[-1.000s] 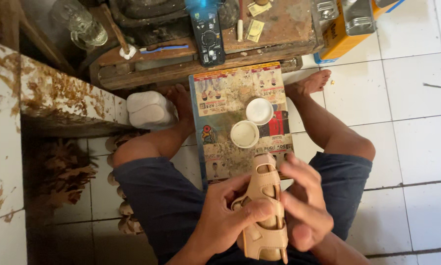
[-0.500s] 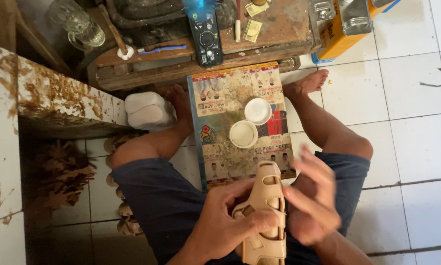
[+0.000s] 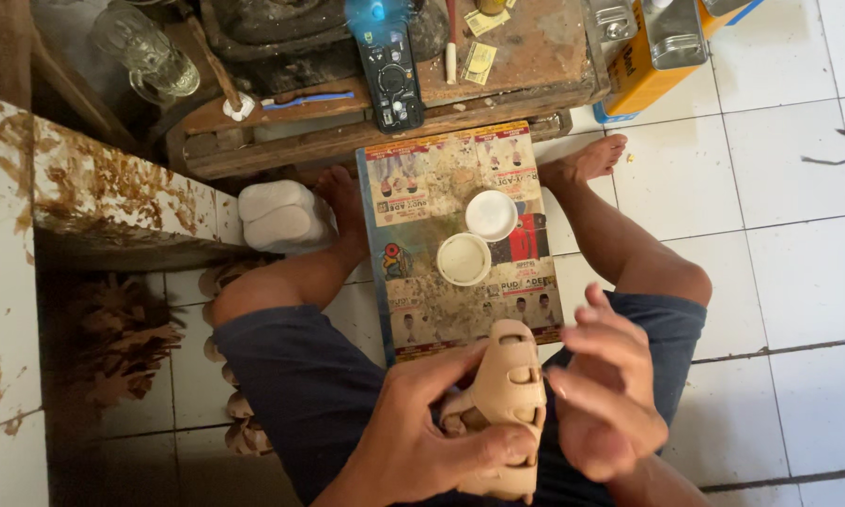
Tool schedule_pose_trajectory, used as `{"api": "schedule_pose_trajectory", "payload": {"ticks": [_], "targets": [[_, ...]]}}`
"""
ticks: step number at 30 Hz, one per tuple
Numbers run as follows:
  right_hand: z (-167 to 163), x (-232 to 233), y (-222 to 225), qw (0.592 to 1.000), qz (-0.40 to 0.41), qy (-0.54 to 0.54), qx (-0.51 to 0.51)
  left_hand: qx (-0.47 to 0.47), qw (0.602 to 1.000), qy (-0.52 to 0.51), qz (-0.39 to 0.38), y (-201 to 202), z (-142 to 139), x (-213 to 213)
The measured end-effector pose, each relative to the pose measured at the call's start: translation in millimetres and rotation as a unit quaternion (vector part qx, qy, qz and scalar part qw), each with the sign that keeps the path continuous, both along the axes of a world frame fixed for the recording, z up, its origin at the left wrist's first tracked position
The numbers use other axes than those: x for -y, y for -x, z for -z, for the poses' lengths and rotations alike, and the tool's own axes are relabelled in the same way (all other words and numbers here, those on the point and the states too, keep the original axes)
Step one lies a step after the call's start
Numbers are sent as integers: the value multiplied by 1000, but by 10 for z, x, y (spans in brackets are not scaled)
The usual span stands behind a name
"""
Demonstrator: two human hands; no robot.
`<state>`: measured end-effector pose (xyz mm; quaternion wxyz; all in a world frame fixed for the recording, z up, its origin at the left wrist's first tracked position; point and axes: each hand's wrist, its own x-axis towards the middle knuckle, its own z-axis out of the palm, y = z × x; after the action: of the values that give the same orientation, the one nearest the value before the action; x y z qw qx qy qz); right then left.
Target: The person sits on the floor and works on leather sandals fitted over wooden lasts, pressing and smoothing the straps by hand and dipping fingers into a small bowl of paste. They turn the sandals over to work the soles and place finished sandals on a tiled shelf alongside many others.
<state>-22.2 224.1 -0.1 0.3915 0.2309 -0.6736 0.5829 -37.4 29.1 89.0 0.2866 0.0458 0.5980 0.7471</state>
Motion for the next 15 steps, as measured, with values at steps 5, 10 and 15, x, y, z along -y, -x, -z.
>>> {"api": "schedule_pose_trajectory", "payload": {"ticks": [5,10,15], "targets": [[-37,0,-27,994,26,-58,89,-27,999,33,24,7,-23,-8],[68,15,-86,998,-47,27,29,-49,998,28,22,-22,-34,8],[133,-23,-145,990,-94,51,86,-210,972,98,27,-39,39,31]]}}
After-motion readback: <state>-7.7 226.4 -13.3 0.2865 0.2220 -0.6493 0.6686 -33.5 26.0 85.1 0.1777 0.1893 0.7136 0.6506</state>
